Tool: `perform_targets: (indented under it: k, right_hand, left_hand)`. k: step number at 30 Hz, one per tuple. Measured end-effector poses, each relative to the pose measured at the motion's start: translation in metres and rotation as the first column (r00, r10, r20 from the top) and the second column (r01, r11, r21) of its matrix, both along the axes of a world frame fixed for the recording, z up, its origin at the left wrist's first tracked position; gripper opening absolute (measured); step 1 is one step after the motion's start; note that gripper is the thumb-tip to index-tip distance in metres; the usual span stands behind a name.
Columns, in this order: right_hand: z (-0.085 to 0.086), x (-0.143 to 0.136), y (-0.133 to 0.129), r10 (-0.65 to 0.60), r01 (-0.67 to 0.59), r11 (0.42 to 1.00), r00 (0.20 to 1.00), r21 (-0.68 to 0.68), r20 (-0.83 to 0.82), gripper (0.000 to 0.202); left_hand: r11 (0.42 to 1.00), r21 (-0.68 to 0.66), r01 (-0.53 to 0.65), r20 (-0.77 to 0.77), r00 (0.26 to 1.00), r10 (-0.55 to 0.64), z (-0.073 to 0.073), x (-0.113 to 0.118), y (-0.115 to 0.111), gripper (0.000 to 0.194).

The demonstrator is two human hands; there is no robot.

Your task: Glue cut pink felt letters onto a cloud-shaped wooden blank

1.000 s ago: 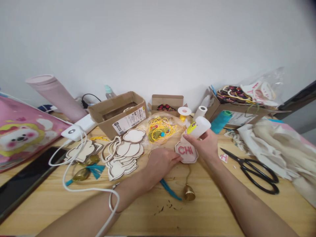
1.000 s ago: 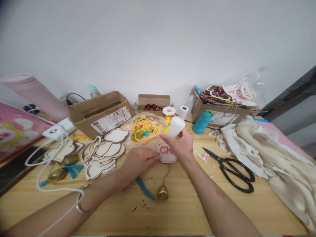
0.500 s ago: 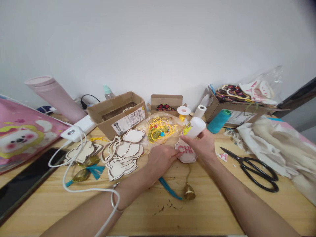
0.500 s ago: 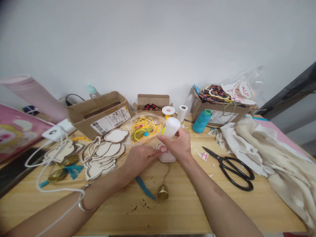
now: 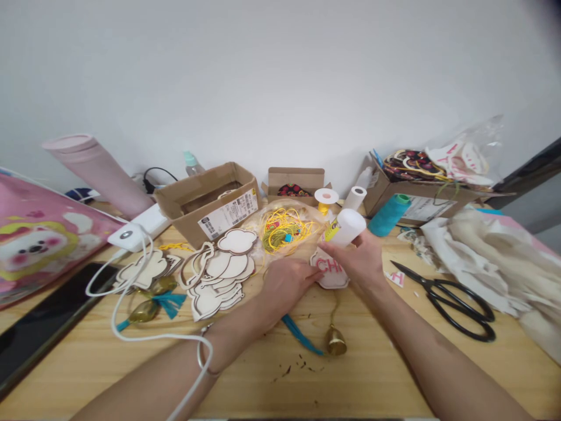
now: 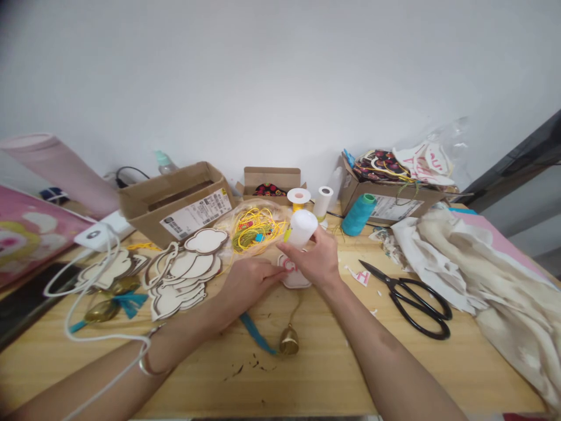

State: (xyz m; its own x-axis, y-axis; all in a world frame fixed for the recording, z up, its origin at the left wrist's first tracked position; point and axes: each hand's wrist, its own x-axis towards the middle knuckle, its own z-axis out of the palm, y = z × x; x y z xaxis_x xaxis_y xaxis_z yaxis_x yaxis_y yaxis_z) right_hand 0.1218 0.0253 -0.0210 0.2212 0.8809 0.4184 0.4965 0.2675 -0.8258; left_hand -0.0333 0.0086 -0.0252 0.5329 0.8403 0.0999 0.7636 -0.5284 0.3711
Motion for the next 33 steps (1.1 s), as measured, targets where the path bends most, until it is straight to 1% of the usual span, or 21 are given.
perform_targets:
  k: [4,8,10,13,20,26,30,33]
  right_hand:
    - [-0.0034,0.0007,0.0002,0.026,-0.028,0.999,0.996,0.025,0.09,0.034]
    - [-0.0025,0.0008,-0.0007,0.015,-0.021,0.999,0.993,0.05,0.116,0.036]
    - [-0.0018,0.0005,-0.0008,0.001,-0.007,0.998,0.994,0.054,0.113,0.036]
    - [-0.0023,0.0003,-0.0003,0.022,-0.027,0.999,0.994,0.045,0.107,0.035]
    - [-0.0026,0.001,-0.0009,0.003,-0.005,1.0,0.998,0.03,0.06,0.036]
    - [-0.0023,-0.0002,-0.0007,0.018,-0.018,1.0,0.998,-0.007,0.064,0.038]
    - [-0.0011,-0.0009,-0.0017,-0.007,0.007,1.0,0.999,-0.001,0.051,0.036]
    - [0.0003,-0.0017,-0.0027,0.011,-0.011,1.0,0.999,-0.001,0.05,0.035]
  left_hand:
    - [1.0,0.014,0.003,0.023,1.0,-0.004,-0.004,-0.001,0.0008,0.035]
    - [1.0,0.019,0.011,0.016,1.0,-0.011,-0.0046,-0.0015,0.0008,0.037]
    - [1.0,0.02,0.016,0.024,1.0,-0.016,-0.0045,-0.0017,0.0007,0.039]
    - [0.999,0.024,0.026,0.048,0.998,-0.027,-0.0043,-0.0019,0.0005,0.04]
    - [0.999,0.026,0.023,0.044,0.999,-0.024,-0.003,-0.0017,-0.0001,0.036]
    - [1.0,0.008,0.01,0.041,0.999,-0.01,-0.0022,-0.0017,-0.0005,0.037]
    - [1.0,0.016,0.022,0.043,0.999,-0.022,-0.0021,-0.0021,-0.0002,0.036]
    - [1.0,0.016,0.012,0.022,1.0,-0.013,-0.0019,-0.0021,-0.0002,0.036]
